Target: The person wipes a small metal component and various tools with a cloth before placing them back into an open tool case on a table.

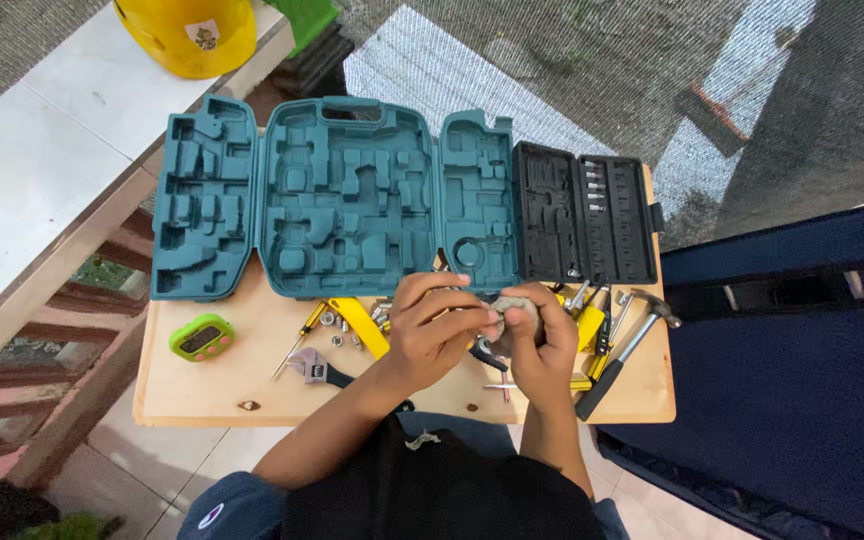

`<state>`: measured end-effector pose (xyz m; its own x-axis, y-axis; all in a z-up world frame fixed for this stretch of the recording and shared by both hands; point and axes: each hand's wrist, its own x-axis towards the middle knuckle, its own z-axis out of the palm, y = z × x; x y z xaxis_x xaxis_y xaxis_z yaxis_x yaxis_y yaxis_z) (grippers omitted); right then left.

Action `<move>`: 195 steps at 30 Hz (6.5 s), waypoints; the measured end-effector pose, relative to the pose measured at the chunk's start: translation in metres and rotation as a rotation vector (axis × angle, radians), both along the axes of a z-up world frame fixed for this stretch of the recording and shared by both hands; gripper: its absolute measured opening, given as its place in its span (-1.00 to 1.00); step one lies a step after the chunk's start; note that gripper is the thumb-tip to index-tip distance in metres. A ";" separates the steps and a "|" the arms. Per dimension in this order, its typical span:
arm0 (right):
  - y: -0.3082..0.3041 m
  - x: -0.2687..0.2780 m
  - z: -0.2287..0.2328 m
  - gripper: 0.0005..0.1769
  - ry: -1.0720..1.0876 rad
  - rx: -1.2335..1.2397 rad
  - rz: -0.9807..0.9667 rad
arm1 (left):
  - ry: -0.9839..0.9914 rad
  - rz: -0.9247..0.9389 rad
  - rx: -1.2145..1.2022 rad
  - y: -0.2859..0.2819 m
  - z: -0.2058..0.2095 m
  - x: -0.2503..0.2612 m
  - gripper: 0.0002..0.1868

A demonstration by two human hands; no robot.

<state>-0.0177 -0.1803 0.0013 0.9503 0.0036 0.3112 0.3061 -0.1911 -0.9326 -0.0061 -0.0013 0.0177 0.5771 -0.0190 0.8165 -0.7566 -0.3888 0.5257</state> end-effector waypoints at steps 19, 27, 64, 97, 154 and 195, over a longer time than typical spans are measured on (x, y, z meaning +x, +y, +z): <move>-0.049 -0.002 0.010 -0.80 -0.251 -0.178 -0.072 | 0.159 0.039 -0.136 0.004 -0.026 0.005 -0.69; -0.022 0.006 0.029 -0.80 -0.230 -0.391 0.011 | 0.143 -0.001 0.000 -0.007 -0.028 -0.005 -0.79; -0.213 0.223 -0.184 -0.80 0.066 -1.119 -0.534 | 0.652 0.236 0.450 0.055 -0.114 0.022 -0.39; -0.202 0.218 -0.190 -0.31 0.278 -0.663 -0.506 | 0.690 0.202 0.432 0.056 -0.131 0.018 -0.38; -0.030 0.017 -0.116 -0.56 -0.138 -0.941 -0.043 | 0.757 0.411 0.534 0.097 -0.159 -0.054 -0.31; 0.023 -0.003 -0.159 -0.76 -0.467 -1.049 0.395 | 0.792 0.570 0.454 0.120 -0.158 -0.073 -0.39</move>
